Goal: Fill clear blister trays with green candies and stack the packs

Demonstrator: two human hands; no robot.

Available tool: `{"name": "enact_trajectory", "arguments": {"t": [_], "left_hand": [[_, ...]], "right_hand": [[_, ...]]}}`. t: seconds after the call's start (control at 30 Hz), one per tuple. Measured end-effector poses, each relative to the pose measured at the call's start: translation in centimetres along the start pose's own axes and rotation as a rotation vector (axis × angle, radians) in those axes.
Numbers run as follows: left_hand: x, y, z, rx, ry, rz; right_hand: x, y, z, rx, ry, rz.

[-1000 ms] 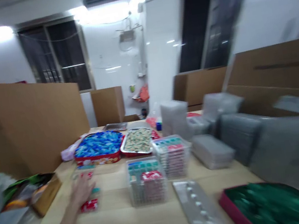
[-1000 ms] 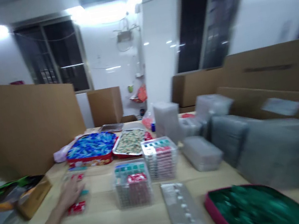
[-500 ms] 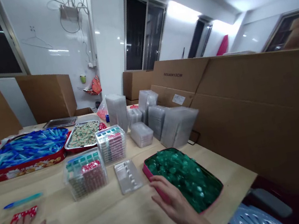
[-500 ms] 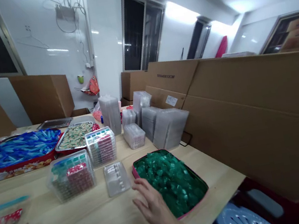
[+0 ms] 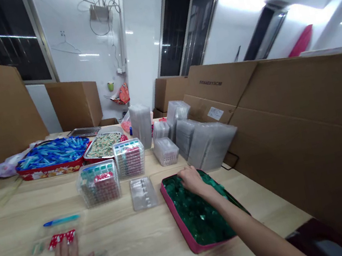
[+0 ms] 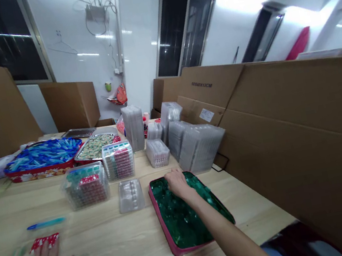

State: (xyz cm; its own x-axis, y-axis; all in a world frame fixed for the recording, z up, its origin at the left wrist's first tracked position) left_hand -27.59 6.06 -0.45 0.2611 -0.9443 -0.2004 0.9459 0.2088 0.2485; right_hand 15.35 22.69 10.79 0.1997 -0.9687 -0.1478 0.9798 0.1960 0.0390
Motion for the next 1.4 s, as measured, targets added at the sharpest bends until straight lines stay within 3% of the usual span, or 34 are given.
{"name": "enact_trajectory", "arguments": {"t": [0.2,0.3,0.43,0.6,0.73,0.83,0.93,1.23,1.4], "left_hand": [[2.6,7.3,-1.3,0.001,-0.079,-0.11],[3.1,11.2,-1.7,0.088,-0.099,-0.175],[3.3,15.2,-1.7,0.247,-0.057,-0.239],[3.3,18.8,0.7,0.721,-0.016,-0.294],[3.5,21.1,2.0,1.258,-0.263,-0.125],[4.4,22.1,2.6,1.645,-0.429,0.026],[5.3,22.2,2.8,1.868,-0.528,0.119],[4.2,19.1,2.7,1.812,-0.46,0.248],[4.0,18.0,3.6,1.849,-0.556,0.294]], "right_hand": [[1.7,0.9,0.5,-0.277,0.081,0.033],[3.3,0.7,0.7,-0.719,0.12,0.018],[5.3,0.0,-0.2,-1.249,0.03,-0.131],[8.1,-3.5,-0.7,-1.595,-0.128,-0.2],[10.5,-8.5,-1.1,-1.745,-0.282,-0.132],[11.9,-11.7,-1.2,-1.801,-0.344,-0.081],[12.7,-13.6,-1.2,-1.801,-0.35,-0.062],[11.9,-15.8,-1.4,-1.798,-0.32,-0.085],[11.3,-17.1,-2.5,-1.931,-0.288,-0.153]]}}
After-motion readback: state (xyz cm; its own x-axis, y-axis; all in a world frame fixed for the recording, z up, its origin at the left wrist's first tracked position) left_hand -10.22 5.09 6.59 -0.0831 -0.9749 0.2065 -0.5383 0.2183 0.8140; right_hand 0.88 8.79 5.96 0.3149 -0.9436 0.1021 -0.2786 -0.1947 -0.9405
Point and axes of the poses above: each hand's wrist, its own x-axis away from the middle knuckle, its own z-axis out of the back of the hand, y = z × x, the point moved 8 cm from there along -x, towards the middle knuckle, and after that the axes turned 10 degrees about x, right-handed, at the moved point
